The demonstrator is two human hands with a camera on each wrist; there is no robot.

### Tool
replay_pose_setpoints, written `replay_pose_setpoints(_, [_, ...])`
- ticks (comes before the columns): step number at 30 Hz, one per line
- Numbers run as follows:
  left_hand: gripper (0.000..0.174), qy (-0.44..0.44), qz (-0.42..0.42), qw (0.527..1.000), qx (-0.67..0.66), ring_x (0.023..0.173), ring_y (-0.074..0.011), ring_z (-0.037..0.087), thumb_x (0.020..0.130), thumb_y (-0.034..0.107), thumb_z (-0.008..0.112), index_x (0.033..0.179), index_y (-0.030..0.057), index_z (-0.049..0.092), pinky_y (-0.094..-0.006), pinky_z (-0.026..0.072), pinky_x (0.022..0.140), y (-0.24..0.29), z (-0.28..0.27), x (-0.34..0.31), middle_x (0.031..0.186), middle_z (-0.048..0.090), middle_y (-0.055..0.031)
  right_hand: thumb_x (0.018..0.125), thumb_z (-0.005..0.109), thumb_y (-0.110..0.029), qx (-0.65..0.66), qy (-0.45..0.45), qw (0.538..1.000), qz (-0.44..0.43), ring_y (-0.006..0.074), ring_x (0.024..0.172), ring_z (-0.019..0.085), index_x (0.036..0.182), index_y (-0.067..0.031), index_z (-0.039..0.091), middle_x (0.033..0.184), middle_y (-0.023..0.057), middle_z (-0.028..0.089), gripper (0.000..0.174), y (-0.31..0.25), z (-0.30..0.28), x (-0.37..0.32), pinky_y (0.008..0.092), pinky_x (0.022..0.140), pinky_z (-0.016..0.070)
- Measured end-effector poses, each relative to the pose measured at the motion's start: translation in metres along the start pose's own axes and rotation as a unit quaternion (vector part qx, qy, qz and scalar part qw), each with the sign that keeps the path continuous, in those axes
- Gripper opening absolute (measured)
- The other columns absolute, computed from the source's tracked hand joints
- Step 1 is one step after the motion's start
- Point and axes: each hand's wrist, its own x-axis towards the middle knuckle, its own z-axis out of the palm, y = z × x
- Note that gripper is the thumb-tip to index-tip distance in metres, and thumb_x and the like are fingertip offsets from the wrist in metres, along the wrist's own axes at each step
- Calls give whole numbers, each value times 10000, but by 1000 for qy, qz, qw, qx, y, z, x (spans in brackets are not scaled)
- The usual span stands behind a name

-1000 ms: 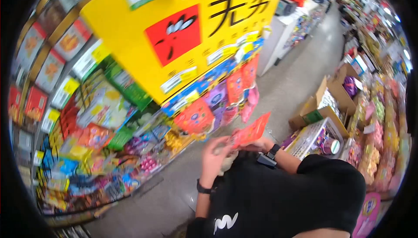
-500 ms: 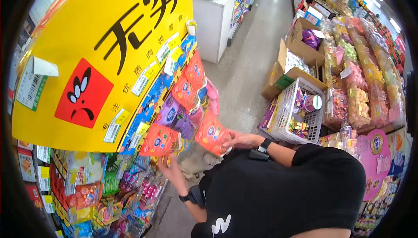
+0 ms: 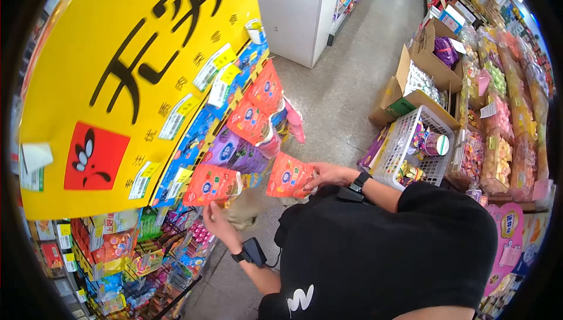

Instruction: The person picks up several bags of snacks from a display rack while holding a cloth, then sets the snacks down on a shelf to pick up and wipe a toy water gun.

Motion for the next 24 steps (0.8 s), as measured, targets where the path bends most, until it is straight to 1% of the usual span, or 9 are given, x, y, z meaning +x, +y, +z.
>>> replay_pose_setpoints(2, [204, 33, -19, 999, 34, 886, -129, 528, 937, 165, 592, 995, -31, 587, -279, 434, 810, 6, -2, -2, 921, 591, -41, 792, 757, -129, -11, -5, 1000, -6, 133, 938, 614, 1255, -63, 467, 1076, 25, 614, 550, 4, -13, 5, 310, 774, 536])
replay_pose_setpoints(4, [201, 24, -34, 999, -16, 882, -132, 520, 941, 184, 589, 992, -8, 566, -288, 445, 811, 14, 4, -9, 920, 557, -26, 784, 768, -141, -11, -5, 1000, -10, 135, 935, 615, 1233, -60, 479, 1069, 27, 615, 540, 8, -21, 5, 311, 762, 537])
replay_pose_setpoints(8, [275, 68, -17, 996, -61, 868, -160, 531, 935, 241, 606, 1117, 48, 531, -301, 476, 753, 24, -3, -15, 1027, 567, -55, 763, 785, -134, -29, -6, 1000, 11, 155, 935, 617, 1230, -48, 480, 1059, 54, 621, 565, 3, -36, -2, 308, 743, 539])
replay_pose_setpoints(10, [310, 95, -42, 987, -124, 941, -194, 560, 928, 235, 612, 1155, 55, 502, -335, 504, 804, 38, -5, -18, 1080, 567, -82, 753, 790, -121, -41, -3, 999, -11, 155, 934, 618, 1212, -48, 486, 1043, 59, 627, 555, 8, -38, 2, 310, 734, 542])
replay_pose_setpoints(12, [356, 95, -44, 989, -105, 1002, -232, 565, 918, 237, 624, 1193, 64, 479, -398, 508, 855, 38, -26, -20, 1118, 569, -101, 752, 790, -117, -40, 12, 999, 3, 150, 932, 620, 1203, -49, 487, 1040, 54, 627, 548, 8, -37, 2, 307, 721, 544])
replay_pose_setpoints(14, [257, 91, -34, 989, -112, 930, -157, 520, 942, 247, 588, 1079, 40, 521, -331, 469, 823, 39, -45, -26, 1028, 547, -46, 751, 790, -113, -43, 25, 999, 14, 146, 930, 621, 1194, -50, 487, 1037, 50, 627, 541, 11, -31, 5, 304, 708, 547])
replay_pose_setpoints(16, [237, 115, -43, 986, -111, 922, -154, 522, 940, 231, 589, 1072, 44, 527, -326, 465, 821, 53, -55, -35, 993, 554, -39, 751, 788, -110, -57, 24, 998, -10, 142, 919, 628, 1175, -49, 491, 1029, 41, 629, 522, 18, -23, 11, 306, 696, 555])
replay_pose_setpoints(22, [142, 1, -39, 999, -2, 813, -93, 512, 925, 167, 611, 984, 41, 581, -265, 429, 723, 16, -151, -37, 908, 584, 0, 760, 777, -94, 9, 4, 1000, 8, 143, 905, 637, 1199, -52, 489, 1036, 46, 632, 526, 46, 25, 32, 302, 692, 556])
replay_pose_setpoints(24, [110, 17, -69, 997, -17, 797, -91, 517, 919, 128, 614, 953, 27, 588, -258, 432, 724, 13, -167, -44, 871, 585, 1, 775, 756, -69, 30, 1, 1000, 2, 150, 912, 640, 1229, -55, 473, 1053, 51, 631, 535, 59, 43, 45, 305, 705, 558])
